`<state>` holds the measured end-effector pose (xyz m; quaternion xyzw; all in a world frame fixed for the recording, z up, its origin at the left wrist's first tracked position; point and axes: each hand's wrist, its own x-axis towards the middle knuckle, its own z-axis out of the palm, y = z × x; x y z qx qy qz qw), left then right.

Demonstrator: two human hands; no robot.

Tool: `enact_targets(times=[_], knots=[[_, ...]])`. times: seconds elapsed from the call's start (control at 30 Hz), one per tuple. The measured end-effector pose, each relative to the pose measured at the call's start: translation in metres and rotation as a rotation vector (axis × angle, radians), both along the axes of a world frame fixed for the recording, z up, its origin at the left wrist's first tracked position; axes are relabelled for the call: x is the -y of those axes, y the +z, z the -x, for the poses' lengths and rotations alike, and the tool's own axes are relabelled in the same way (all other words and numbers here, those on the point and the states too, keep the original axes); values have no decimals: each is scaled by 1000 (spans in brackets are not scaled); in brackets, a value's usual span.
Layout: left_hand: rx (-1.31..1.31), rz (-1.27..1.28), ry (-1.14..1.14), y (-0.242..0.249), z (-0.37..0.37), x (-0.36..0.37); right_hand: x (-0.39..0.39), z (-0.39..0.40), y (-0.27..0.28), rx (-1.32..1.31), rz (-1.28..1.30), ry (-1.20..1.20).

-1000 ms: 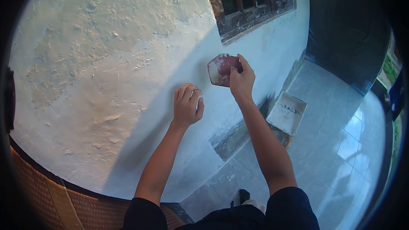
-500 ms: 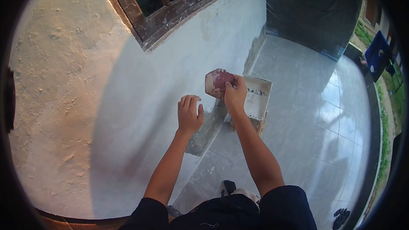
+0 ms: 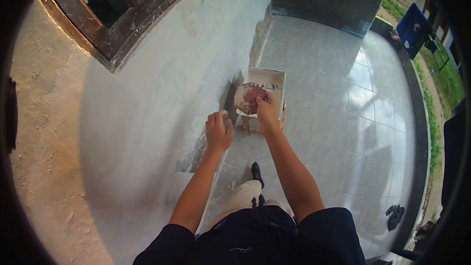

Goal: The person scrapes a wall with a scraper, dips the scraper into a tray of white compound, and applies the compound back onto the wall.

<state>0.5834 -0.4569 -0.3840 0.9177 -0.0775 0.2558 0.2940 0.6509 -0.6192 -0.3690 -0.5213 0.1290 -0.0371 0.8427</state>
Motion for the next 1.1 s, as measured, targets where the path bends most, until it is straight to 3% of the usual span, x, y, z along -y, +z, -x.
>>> enact_targets(times=[0.2, 0.57, 0.8, 1.1], knots=[[-24, 36, -26, -53, -45, 16, 10, -32, -26, -81, 7, -17], [-302, 219, 7, -118, -124, 58, 40, -110, -85, -214, 142, 8], [-301, 283, 15, -132, -151, 68, 49, -142, -95, -310, 157, 34], [-423, 288, 156, -166, -179, 68, 55, -204, -132, -343, 77, 297]])
